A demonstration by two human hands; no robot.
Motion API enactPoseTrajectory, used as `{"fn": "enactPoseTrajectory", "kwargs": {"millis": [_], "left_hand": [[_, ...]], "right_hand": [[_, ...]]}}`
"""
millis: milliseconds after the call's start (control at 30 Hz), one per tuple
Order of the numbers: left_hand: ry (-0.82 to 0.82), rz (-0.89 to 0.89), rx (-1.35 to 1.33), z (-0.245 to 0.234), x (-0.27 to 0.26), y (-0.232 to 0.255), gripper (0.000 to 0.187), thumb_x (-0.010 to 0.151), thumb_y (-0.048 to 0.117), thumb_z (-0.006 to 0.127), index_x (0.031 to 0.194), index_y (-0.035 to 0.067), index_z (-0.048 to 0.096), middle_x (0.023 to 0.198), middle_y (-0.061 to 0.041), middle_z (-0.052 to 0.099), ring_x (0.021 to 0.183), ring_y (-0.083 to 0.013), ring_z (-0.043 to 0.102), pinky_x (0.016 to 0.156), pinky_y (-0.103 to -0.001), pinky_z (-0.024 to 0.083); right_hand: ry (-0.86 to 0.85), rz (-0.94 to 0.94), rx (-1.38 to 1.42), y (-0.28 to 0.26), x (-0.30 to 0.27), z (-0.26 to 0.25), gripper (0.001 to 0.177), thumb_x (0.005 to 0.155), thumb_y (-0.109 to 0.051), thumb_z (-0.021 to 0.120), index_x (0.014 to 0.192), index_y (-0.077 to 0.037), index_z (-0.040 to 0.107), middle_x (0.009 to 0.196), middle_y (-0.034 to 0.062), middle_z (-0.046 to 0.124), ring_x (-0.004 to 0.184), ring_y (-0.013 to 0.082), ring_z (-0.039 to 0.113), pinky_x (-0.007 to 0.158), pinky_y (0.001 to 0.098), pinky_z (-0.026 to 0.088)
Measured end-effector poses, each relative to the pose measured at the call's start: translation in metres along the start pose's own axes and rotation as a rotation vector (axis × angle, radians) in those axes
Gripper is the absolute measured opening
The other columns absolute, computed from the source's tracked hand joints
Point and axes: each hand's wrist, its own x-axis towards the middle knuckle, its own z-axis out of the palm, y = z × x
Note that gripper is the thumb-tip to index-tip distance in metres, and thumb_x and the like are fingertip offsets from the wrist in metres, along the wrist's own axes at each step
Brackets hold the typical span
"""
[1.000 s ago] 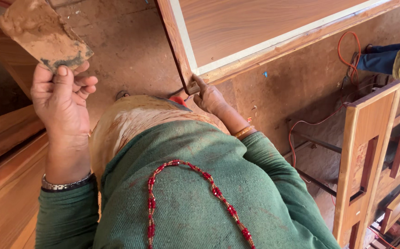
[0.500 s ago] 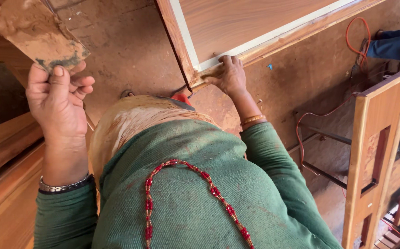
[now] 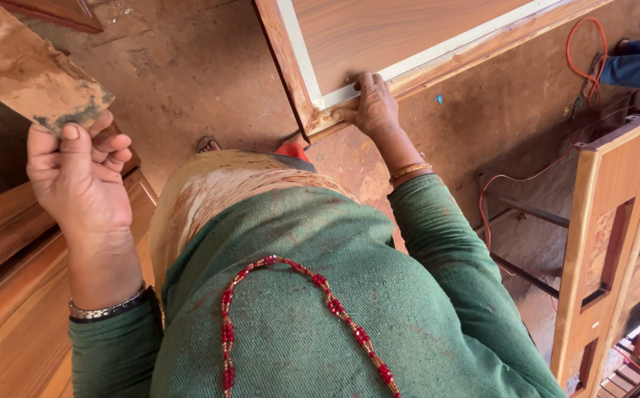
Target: The person smooths the edges of a wooden panel with a small block, then mixes a brown paste in a bucket by hand while another person pours water into it. The person continues mixing the paste thoroughly.
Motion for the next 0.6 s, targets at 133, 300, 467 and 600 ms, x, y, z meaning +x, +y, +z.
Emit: {"fn": "enactPoseTrajectory", "kwargs": {"millis": [133,300,467,600], "left_hand": [[-0.011,-0.017,0.014,0.004,0.005,-0.004,0.019,0.120,0.013,0.063,0.136,0.003,0.060,0.116,-0.017,0.075,0.086,-0.0201,0.073,0.077,-0.029,0.058],[-0.029,-0.029,0.024,0.017,0.011,-0.003,0.020,0.120,0.012,0.062,0.138,0.004,0.059,0.116,-0.016,0.075,0.086,-0.0201,0.073,0.077,-0.029,0.058],[-0.071,-0.049,0.040,0.032,0.014,-0.003,0.020,0.120,0.011,0.062,0.138,0.003,0.058,0.116,-0.016,0.075,0.086,-0.0204,0.073,0.076,-0.029,0.058],[-0.081,-0.025,0.014,0.026,0.013,-0.008,0.016,0.122,0.007,0.062,0.135,0.001,0.056,0.115,-0.013,0.066,0.094,-0.0205,0.068,0.075,-0.031,0.055]], "right_hand": [[0.139,0.117,0.538,0.032,0.003,0.021,0.032,0.096,-0.014,0.078,0.115,-0.009,0.053,0.100,0.0081,0.063,0.086,0.0194,0.061,0.076,0.0348,0.054],[0.075,0.150,1.135,0.040,-0.015,0.045,0.028,0.096,-0.001,0.069,0.111,-0.009,0.047,0.090,0.0027,0.062,0.078,0.0133,0.059,0.064,0.0293,0.053],[0.021,0.026,0.890,0.027,-0.025,0.048,0.034,0.091,0.000,0.074,0.110,-0.010,0.048,0.086,0.0011,0.062,0.080,0.0120,0.063,0.071,0.0283,0.059],[0.016,-0.032,0.666,0.005,-0.032,0.056,0.043,0.087,-0.009,0.084,0.119,-0.009,0.055,0.095,0.0082,0.066,0.086,0.0189,0.064,0.076,0.0339,0.058]]}}
